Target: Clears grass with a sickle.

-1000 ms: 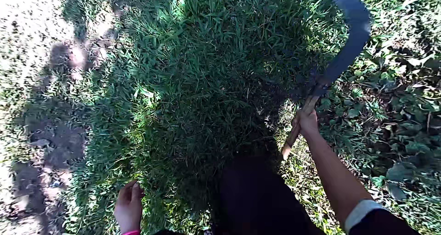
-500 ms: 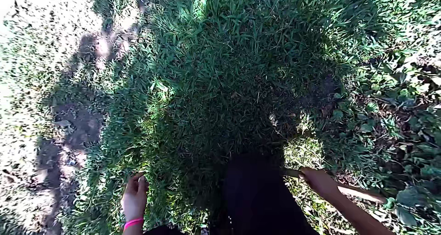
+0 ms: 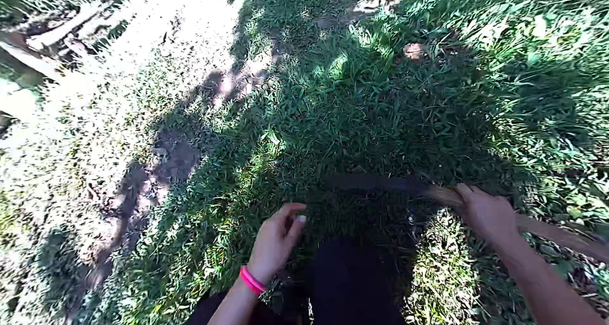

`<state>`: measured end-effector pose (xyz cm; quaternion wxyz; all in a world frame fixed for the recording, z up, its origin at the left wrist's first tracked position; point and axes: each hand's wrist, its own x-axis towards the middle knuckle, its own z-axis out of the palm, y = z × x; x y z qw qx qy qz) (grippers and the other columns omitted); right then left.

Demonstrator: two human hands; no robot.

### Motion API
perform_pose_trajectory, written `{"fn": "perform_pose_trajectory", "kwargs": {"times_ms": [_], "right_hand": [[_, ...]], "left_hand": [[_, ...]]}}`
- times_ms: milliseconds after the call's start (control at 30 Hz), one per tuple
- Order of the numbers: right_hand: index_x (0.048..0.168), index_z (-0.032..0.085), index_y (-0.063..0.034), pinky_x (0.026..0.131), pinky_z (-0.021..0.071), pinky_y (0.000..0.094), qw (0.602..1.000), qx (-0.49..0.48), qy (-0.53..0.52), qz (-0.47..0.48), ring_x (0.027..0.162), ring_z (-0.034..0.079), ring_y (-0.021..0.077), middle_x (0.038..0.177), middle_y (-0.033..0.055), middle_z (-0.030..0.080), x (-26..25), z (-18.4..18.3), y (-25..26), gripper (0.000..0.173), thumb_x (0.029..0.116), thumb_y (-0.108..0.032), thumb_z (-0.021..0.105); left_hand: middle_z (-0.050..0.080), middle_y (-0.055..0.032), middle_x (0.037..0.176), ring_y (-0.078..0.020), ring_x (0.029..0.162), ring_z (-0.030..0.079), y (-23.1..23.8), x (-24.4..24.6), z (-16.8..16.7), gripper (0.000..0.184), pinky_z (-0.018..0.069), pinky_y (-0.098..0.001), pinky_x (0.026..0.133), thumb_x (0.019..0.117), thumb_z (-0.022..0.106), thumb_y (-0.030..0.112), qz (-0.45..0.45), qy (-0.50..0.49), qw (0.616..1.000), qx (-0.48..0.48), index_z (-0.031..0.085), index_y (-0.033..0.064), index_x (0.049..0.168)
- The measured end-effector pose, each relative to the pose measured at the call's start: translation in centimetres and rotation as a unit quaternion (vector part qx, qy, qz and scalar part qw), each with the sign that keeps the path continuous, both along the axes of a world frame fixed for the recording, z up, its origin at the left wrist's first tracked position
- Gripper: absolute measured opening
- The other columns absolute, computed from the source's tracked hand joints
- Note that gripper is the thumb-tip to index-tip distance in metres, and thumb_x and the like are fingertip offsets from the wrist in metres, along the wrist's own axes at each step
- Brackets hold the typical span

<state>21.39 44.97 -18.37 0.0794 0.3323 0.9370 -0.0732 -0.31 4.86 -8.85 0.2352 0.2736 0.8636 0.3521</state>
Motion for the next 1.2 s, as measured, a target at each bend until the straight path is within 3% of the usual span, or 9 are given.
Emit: {"fn": "perform_pose_trajectory", "kwargs": {"times_ms": [67, 200, 367, 500, 633, 800, 967, 1067, 1200], "right_hand": [[0.136, 0.057, 0.0002, 0.09, 0.0454, 0.0737, 0.998, -0.047, -0.041, -0.026, 0.108, 0.064, 0.0566, 0.124, 0.0353, 0.063, -2.1, 0.1, -0.9, 0.039, 0.0995, -0.01, 0.065], [0.141, 0.053, -0.0025, 0.085, 0.047, 0.0753, 0.99, -0.067, -0.119, -0.042, 0.107, 0.063, 0.0584, 0.119, 0.0356, 0.065, -6.5, 1.6, -1.6, 0.045, 0.1016, -0.021, 0.063], [0.131, 0.058, 0.0047, 0.089, 0.0436, 0.0759, 0.991, 0.037, -0.13, -0.003, 0.105, 0.062, 0.0604, 0.108, 0.0378, 0.066, -15.2, 8.3, -5.6, 0.031, 0.107, -0.014, 0.051], [0.129, 0.057, 0.0053, 0.094, 0.0416, 0.0746, 0.983, 0.052, -0.175, -0.002, 0.11, 0.061, 0.0581, 0.109, 0.0353, 0.066, -22.5, 9.8, -10.4, 0.032, 0.1069, -0.018, 0.053], [0.12, 0.061, 0.0077, 0.094, 0.043, 0.072, 0.973, 0.092, -0.21, -0.002, 0.105, 0.063, 0.0551, 0.104, 0.0331, 0.066, -27.5, 10.0, -13.2, 0.028, 0.1005, -0.012, 0.063], [0.117, 0.059, 0.0094, 0.09, 0.0447, 0.0717, 0.951, 0.155, -0.266, 0.012, 0.098, 0.064, 0.0535, 0.098, 0.0319, 0.066, -31.5, 9.2, -16.2, 0.027, 0.0966, -0.007, 0.066], [0.114, 0.057, 0.0134, 0.09, 0.0431, 0.0763, 0.958, 0.151, -0.243, -0.012, 0.103, 0.06, 0.0614, 0.101, 0.0396, 0.063, -32.3, 9.2, -16.2, 0.026, 0.1004, -0.009, 0.06], [0.122, 0.057, 0.0118, 0.095, 0.0402, 0.0773, 0.97, 0.124, -0.202, -0.052, 0.109, 0.059, 0.0613, 0.107, 0.04, 0.063, -32.1, 9.0, -15.7, 0.035, 0.1039, -0.018, 0.06], [0.124, 0.057, 0.0103, 0.096, 0.0401, 0.0749, 0.959, 0.13, -0.25, -0.012, 0.103, 0.062, 0.0587, 0.101, 0.0364, 0.065, -33.3, 11.5, -17.4, 0.029, 0.1, -0.006, 0.062]], "left_hand": [[0.071, -0.0117, 0.098, -0.0249, 0.085, 0.069, 1.8, 0.0, 0.2, 0.037, 0.0564, -0.0491, 0.082, 0.1061, 0.052, 0.03, -0.086, -0.049, 0.994, -0.053, 0.063, 0.009, 0.135], [0.07, -0.019, 0.117, -0.0354, 0.107, 0.068, 5.0, -0.4, -2.4, 0.042, 0.0509, -0.0594, 0.096, 0.1079, 0.05, 0.032, -0.189, -0.112, 0.964, -0.148, 0.058, 0.0101, 0.143], [0.064, -0.0219, 0.134, -0.0409, 0.126, 0.06, 9.4, -0.2, -5.6, 0.042, 0.0395, -0.0658, 0.108, 0.1064, 0.053, 0.032, -0.323, -0.067, 0.924, -0.196, 0.059, 0.0087, 0.141], [0.065, -0.0222, 0.132, -0.0413, 0.125, 0.061, 12.4, -0.8, -8.7, 0.041, 0.0412, -0.0671, 0.105, 0.1066, 0.054, 0.031, -0.412, -0.066, 0.896, -0.151, 0.059, 0.0091, 0.141], [0.063, -0.0256, 0.133, -0.0451, 0.129, 0.056, 15.9, -3.3, -11.2, 0.042, 0.0406, -0.0691, 0.104, 0.1059, 0.055, 0.029, -0.464, -0.066, 0.855, -0.219, 0.06, 0.002, 0.137], [0.064, -0.0243, 0.131, -0.0439, 0.125, 0.059, 19.0, -3.4, -13.9, 0.039, 0.0435, -0.0679, 0.101, 0.1027, 0.059, 0.021, -0.48, -0.075, 0.856, -0.173, 0.06, 0.0033, 0.137], [0.067, -0.0215, 0.126, -0.0403, 0.12, 0.062, 17.0, -2.5, -14.4, 0.032, 0.0478, -0.0645, 0.097, 0.1001, 0.062, 0.016, -0.517, -0.083, 0.839, -0.149, 0.065, 0.0013, 0.129], [0.068, -0.0222, 0.123, -0.041, 0.117, 0.064, 15.6, -2.8, -14.1, 0.032, 0.05, -0.0646, 0.094, 0.1008, 0.06, 0.015, -0.501, -0.123, 0.849, -0.115, 0.064, 0.0002, 0.128], [0.067, -0.0229, 0.127, -0.0417, 0.123, 0.062, 14.3, -4.8, -14.1, 0.032, 0.0483, -0.0658, 0.098, 0.1061, 0.052, 0.02, -0.467, -0.188, 0.859, -0.092, 0.065, 0.002, 0.129]]}}
